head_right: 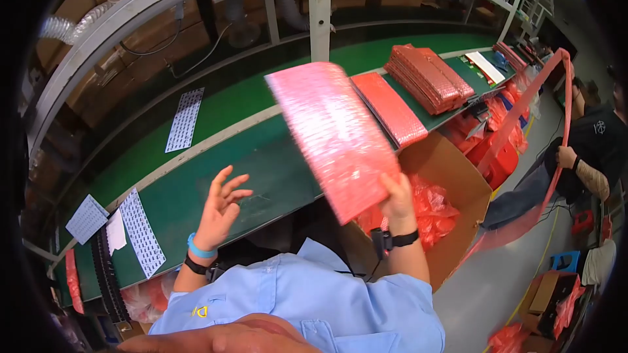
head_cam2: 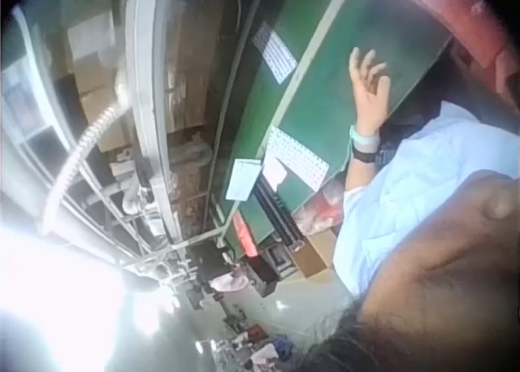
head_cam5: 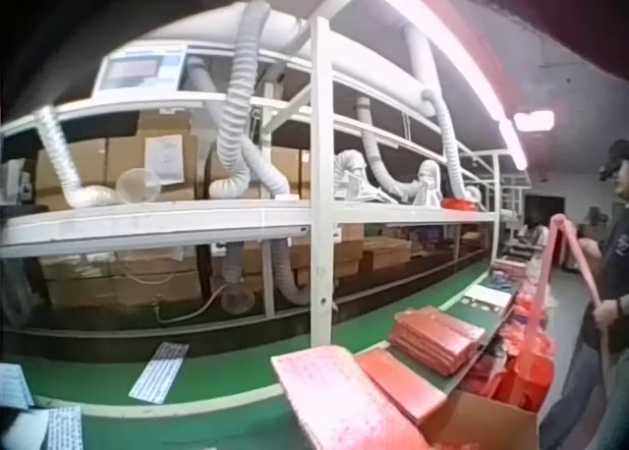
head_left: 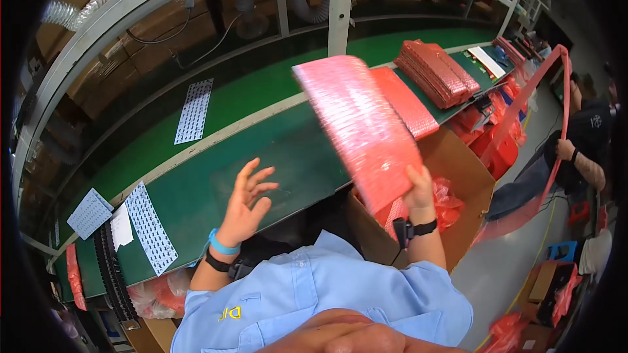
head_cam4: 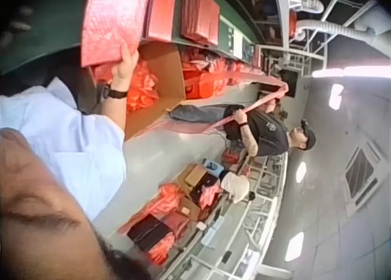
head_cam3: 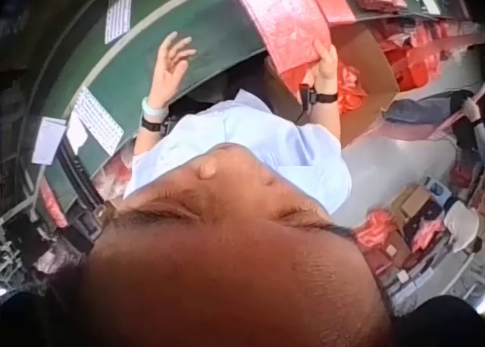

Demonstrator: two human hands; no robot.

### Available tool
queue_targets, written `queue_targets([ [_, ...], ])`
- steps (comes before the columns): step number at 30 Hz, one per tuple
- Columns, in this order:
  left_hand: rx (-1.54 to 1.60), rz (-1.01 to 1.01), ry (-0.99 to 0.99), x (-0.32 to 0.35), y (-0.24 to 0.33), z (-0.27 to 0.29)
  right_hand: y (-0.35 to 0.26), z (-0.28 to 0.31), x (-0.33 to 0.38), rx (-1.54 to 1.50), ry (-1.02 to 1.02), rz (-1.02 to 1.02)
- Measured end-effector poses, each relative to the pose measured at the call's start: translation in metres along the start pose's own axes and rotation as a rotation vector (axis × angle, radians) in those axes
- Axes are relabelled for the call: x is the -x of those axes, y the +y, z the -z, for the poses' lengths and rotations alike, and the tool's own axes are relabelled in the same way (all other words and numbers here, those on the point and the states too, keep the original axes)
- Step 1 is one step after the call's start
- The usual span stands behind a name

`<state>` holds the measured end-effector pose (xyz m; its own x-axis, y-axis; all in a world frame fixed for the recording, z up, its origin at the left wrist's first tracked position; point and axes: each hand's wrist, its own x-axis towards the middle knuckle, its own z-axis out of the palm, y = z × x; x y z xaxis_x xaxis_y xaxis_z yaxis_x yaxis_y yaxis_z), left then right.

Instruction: The person picks up a pink bubble wrap sheet from a box, places a circuit board onto it, and folds the wrap over the board. They repeat this process, wrapping several circuit boards individually by hand and stacking them on the workbench.

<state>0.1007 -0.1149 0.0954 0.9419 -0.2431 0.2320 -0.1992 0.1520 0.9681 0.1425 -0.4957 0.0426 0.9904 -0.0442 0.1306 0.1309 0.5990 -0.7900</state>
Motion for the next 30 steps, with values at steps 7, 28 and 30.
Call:
queue_targets([
  [7,-0.319,0.141,0.232,0.011,0.009,0.071,-0.089,0.117,-0.105,0.466,0.011,0.079],
  [28,-1.590,0.727,0.656,-0.169,-0.088,0.200,-0.050,0.100,-0.130,1.734,0.394,0.899],
  [30,-1.564,0.809,0.687,-0.186,-0.091,0.203,-0.030,0.066,-0.089,1.535,0.245,0.897],
])
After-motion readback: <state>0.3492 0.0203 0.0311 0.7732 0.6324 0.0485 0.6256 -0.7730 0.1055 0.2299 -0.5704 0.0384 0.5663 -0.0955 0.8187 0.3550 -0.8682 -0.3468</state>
